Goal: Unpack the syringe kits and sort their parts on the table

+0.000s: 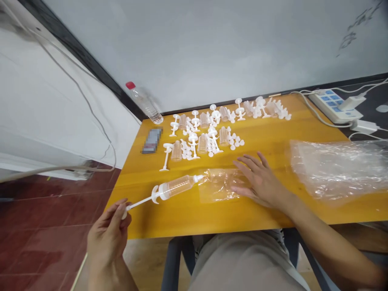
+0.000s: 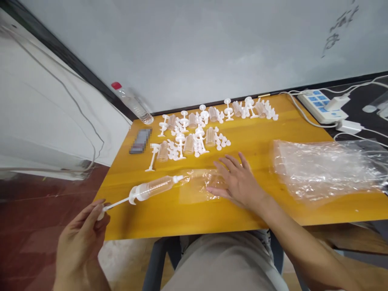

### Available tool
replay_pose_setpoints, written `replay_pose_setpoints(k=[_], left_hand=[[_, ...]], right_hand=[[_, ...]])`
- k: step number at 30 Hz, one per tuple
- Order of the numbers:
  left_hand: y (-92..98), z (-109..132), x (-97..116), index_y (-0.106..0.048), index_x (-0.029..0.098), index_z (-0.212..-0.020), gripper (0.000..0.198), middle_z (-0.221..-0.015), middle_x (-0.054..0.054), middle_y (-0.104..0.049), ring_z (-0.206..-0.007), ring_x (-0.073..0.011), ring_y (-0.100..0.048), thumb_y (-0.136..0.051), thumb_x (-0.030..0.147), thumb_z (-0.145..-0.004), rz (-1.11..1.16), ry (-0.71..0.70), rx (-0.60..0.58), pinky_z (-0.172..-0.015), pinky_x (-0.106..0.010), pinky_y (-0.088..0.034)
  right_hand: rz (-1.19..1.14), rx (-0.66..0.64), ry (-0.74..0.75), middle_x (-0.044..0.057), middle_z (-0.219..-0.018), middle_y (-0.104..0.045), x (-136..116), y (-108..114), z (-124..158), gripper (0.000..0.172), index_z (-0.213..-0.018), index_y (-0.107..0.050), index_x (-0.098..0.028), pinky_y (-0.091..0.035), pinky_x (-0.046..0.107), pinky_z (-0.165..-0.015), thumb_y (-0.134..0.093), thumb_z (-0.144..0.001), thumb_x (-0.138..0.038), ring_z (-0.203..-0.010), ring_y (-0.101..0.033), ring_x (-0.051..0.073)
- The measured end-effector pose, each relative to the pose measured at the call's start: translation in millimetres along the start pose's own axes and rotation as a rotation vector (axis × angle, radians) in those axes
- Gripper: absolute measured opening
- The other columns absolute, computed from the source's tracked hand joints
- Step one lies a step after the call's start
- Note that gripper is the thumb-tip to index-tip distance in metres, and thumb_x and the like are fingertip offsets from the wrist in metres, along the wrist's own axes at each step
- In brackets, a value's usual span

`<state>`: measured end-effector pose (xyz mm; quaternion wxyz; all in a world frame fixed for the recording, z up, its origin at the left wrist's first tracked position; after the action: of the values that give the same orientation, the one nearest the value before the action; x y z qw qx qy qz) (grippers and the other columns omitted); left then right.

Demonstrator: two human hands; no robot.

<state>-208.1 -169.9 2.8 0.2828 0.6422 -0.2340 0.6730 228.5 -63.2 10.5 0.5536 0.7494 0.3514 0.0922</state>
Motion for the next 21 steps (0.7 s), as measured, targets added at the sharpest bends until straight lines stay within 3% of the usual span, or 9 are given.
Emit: replay_pose_setpoints(k=[2,4,7,9,11,14,17,19,21], left_hand=[[5.4,2,-2,-0.074,0.016,-0.086,0.035,-0.075,0.001,-0.068,-0.052,-0.0040,-0.038,-0.091,0.032,-0.061,0.043,-0.002,0.051,-0.045,-0.018,-0.028],[1.0,7,-5,-0.073,0.016,-0.084,0.035,-0.071,0.003,-0.064,-0.051,-0.0032,-0.037,-0.093,0.032,-0.059,0.084,0.022,0.054,-0.044,-0.017,-0.026],[-32.8,22,-12,-0.074,0.015,-0.087,0.043,-0.073,0.002,-0.066,-0.051,-0.0018,-0.037,-0.096,0.037,-0.057,0.144,0.101,-0.063,-0.045,-0.015,-0.026],[-67.1,35,-13,-0.074,0.016,-0.091,0.045,-0.079,-0.001,-0.069,-0.051,-0.0021,-0.038,-0.096,0.043,-0.062,0.157,0.134,-0.206,-0.046,-0.016,-0.030],[-100.4,49,-6,-0.074,0.018,-0.093,0.039,-0.084,-0.002,-0.070,-0.053,-0.0038,-0.042,-0.089,0.048,-0.074,0.122,0.094,-0.357,-0.049,-0.018,-0.036],[-140.6,72,14,-0.075,0.023,-0.107,0.031,-0.100,-0.005,-0.074,-0.072,-0.0110,-0.061,-0.080,0.046,-0.086,-0.029,-0.051,-0.603,-0.068,-0.023,-0.053],[-171.8,96,34,-0.072,0.029,-0.127,0.056,-0.127,-0.008,-0.072,-0.101,-0.0216,-0.070,-0.090,0.038,-0.075,-0.149,-0.195,-0.832,-0.087,-0.031,-0.059],[-187.9,106,40,-0.075,0.028,-0.122,0.055,-0.122,-0.007,-0.075,-0.097,-0.0217,-0.071,-0.093,0.035,-0.071,-0.192,-0.265,-0.870,-0.087,-0.033,-0.061],[-200.2,108,36,-0.077,0.025,-0.114,0.045,-0.104,-0.006,-0.077,-0.083,-0.0184,-0.071,-0.091,0.039,-0.074,-0.213,-0.217,-0.858,-0.082,-0.032,-0.061]], right_hand=[[-0.061,-0.003,-0.005,0.019,-0.140,-0.064,-7,3,-8,0.056,-0.139,-0.060,-0.016,-0.029,0.065,-0.122,-0.054,-0.102,-0.058,-0.136,-0.056,0.036],[-0.206,-0.005,-0.040,0.017,-0.134,-0.067,-16,5,-17,0.051,-0.134,-0.063,-0.017,-0.043,0.056,-0.115,-0.050,-0.104,-0.056,-0.126,-0.063,0.032],[-0.499,0.012,-0.221,0.009,-0.103,-0.073,-26,6,-30,0.047,-0.111,-0.069,-0.018,-0.054,0.034,-0.082,-0.048,-0.104,-0.059,-0.091,-0.069,0.021],[-0.636,0.017,-0.391,0.002,-0.071,-0.062,-29,4,-35,0.055,-0.080,-0.064,-0.019,-0.044,0.028,-0.061,-0.045,-0.103,-0.065,-0.064,-0.057,0.014],[-0.715,0.017,-0.532,-0.002,-0.055,-0.041,-27,2,-37,0.065,-0.060,-0.044,-0.020,-0.030,0.027,-0.053,-0.045,-0.100,-0.071,-0.052,-0.039,0.011],[-0.778,0.050,-0.689,-0.003,-0.052,-0.027,-15,1,-31,0.070,-0.056,-0.028,-0.021,-0.020,0.028,-0.050,-0.047,-0.096,-0.076,-0.051,-0.027,0.010],[-0.783,0.058,-0.787,-0.002,-0.051,-0.026,-2,-1,-21,0.071,-0.055,-0.025,-0.022,-0.019,0.029,-0.049,-0.046,-0.094,-0.078,-0.050,-0.026,0.010],[-0.758,0.050,-0.813,-0.002,-0.050,-0.026,4,-3,-17,0.071,-0.055,-0.025,-0.022,-0.020,0.029,-0.049,-0.042,-0.096,-0.078,-0.049,-0.027,0.010],[-0.712,0.086,-0.778,-0.001,-0.050,-0.027,7,-3,-15,0.070,-0.054,-0.024,-0.022,-0.022,0.029,-0.049,-0.035,-0.101,-0.074,-0.048,-0.028,0.010]])
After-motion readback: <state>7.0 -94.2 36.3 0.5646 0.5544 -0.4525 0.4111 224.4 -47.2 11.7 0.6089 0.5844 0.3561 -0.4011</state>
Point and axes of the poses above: each hand's wrist, its own z-axis away from the middle knuckle, its own y-axis out of the back of the hand, x = y × z, the point moved 4 cm from there along -z, towards the middle knuckle
